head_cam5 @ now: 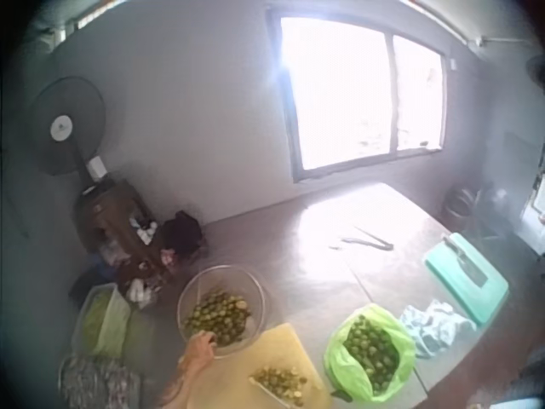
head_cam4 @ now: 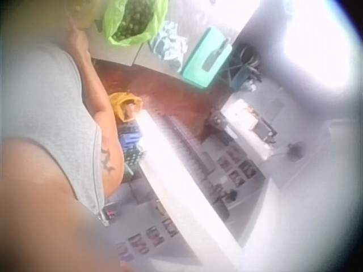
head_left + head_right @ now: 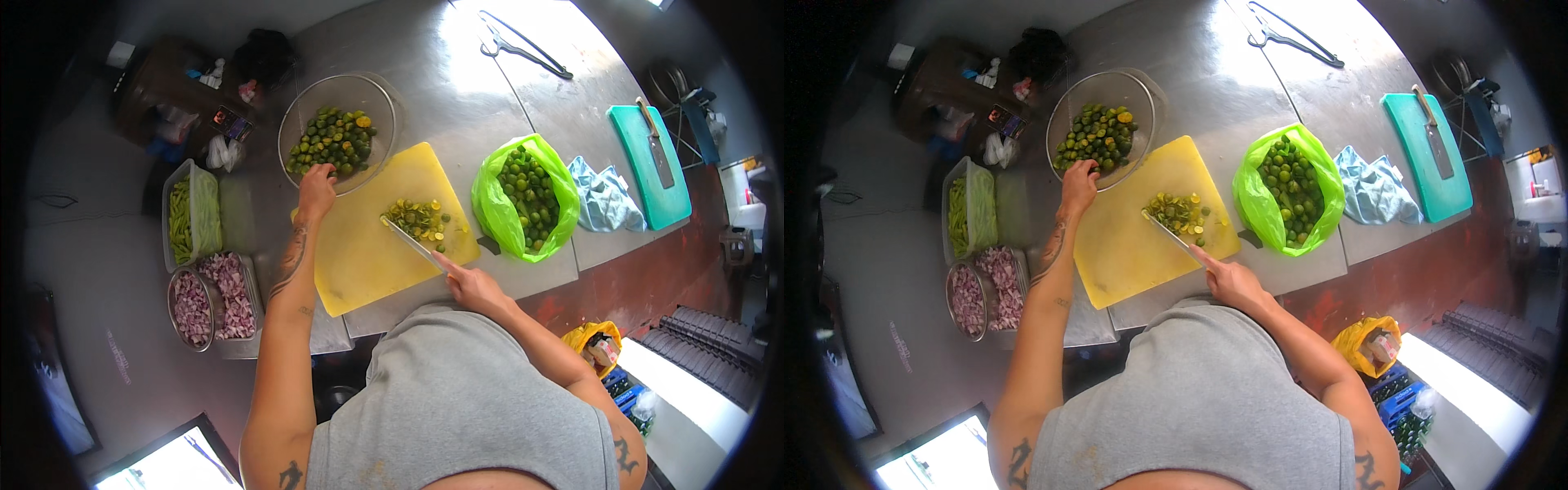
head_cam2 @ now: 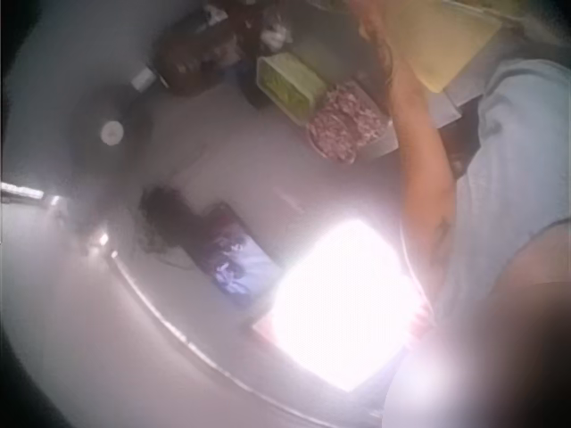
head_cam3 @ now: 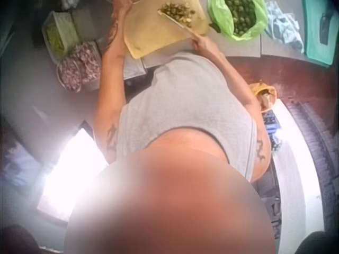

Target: The person repeatedly picks small green vegetables from a green plastic bag and chops them on a yellow cutting board using a knife. The chopped pieces accumulate on the board and are later transferred into a metal bowl.

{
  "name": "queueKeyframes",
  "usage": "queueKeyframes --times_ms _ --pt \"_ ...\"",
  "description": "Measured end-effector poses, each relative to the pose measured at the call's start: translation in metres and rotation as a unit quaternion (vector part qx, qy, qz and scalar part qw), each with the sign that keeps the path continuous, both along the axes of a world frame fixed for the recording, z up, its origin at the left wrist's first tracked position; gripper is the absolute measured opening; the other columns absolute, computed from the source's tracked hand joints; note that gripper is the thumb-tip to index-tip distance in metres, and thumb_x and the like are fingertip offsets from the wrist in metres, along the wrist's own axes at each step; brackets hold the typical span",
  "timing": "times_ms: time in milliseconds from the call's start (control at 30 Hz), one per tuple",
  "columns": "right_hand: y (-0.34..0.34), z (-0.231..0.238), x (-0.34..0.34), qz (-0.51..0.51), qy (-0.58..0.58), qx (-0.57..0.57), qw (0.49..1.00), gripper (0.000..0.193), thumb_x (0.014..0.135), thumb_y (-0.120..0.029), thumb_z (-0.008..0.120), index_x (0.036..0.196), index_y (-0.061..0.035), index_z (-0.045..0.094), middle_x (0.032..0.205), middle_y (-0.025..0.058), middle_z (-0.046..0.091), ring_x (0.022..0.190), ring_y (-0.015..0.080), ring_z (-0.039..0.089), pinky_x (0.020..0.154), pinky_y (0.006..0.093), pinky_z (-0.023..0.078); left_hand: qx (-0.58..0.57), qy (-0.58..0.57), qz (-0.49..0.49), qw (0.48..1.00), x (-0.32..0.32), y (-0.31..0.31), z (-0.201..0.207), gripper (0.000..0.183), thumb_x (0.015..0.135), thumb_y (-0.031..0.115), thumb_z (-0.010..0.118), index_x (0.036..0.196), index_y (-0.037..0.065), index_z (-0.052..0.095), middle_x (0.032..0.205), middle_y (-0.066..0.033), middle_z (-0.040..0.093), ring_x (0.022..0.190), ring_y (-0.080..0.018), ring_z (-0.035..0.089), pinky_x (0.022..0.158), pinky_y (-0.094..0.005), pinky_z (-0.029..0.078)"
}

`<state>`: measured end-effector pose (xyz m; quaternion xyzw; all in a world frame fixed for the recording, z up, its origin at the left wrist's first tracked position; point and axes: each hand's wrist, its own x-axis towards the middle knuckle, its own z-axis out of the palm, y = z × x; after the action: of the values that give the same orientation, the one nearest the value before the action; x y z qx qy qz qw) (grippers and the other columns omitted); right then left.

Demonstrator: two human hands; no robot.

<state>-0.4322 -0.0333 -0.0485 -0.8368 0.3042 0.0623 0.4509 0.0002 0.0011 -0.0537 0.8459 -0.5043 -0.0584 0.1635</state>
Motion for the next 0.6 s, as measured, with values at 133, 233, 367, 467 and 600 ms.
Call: queueKeyframes --times_ms 133,233,367,467,600 --pt "0.002 -0.003 0.000 -0.009 -0.027 0.000 1.000 0.069 0.104 -0.015 0.055 0.168 -0.0313 0.037 0.082 0.0269 0.070 0.078 0.0460 0.071 0.077 0.0537 0.056 0.005 -0.012 -0.010 1.000 0.007 -0.002 -0.005 0.022 0.099 0.008 0.071 0.120 0.002 0.074 0.118 -0.0190 0.072 0.112 -0.0410 0.068 0.094 -0.0521 0.055" --pt "0.002 -0.006 0.003 -0.010 -0.035 -0.006 0.999 0.070 0.103 -0.015 0.055 0.168 -0.0322 0.036 0.080 0.0268 0.069 0.075 0.0456 0.070 0.074 0.0551 0.056 0.001 -0.026 -0.012 1.000 0.014 -0.003 -0.013 0.021 0.099 0.010 0.070 0.118 0.002 0.075 0.115 -0.0187 0.073 0.109 -0.0409 0.068 0.093 -0.0518 0.055" --pt "0.004 -0.010 0.002 -0.005 -0.015 -0.016 1.000 0.072 0.102 -0.016 0.055 0.168 -0.0342 0.036 0.077 0.0252 0.069 0.072 0.0440 0.070 0.069 0.0567 0.056 -0.011 -0.047 -0.025 0.999 0.015 -0.005 -0.015 0.024 0.098 0.013 0.069 0.118 0.002 0.076 0.116 -0.0173 0.074 0.108 -0.0411 0.069 0.093 -0.0507 0.055" --pt "0.004 -0.018 0.001 -0.011 -0.031 -0.013 0.999 0.072 0.101 -0.018 0.056 0.167 -0.0357 0.036 0.076 0.0228 0.069 0.069 0.0418 0.070 0.065 0.0558 0.056 -0.006 -0.054 -0.013 0.998 -0.001 -0.011 0.009 0.032 0.092 0.018 0.077 0.122 0.006 0.078 0.125 -0.0184 0.073 0.110 -0.0404 0.070 0.098 -0.0488 0.054" --pt "0.004 -0.026 0.000 -0.011 -0.075 -0.027 0.997 0.070 0.101 -0.018 0.056 0.166 -0.0340 0.038 0.075 0.0214 0.069 0.066 0.0411 0.070 0.063 0.0555 0.056 -0.128 -0.125 0.031 0.983 -0.070 -0.040 0.063 0.038 0.090 0.015 0.081 0.127 0.006 0.076 0.116 -0.0182 0.074 0.101 -0.0347 0.073 0.090 -0.0448 0.058"
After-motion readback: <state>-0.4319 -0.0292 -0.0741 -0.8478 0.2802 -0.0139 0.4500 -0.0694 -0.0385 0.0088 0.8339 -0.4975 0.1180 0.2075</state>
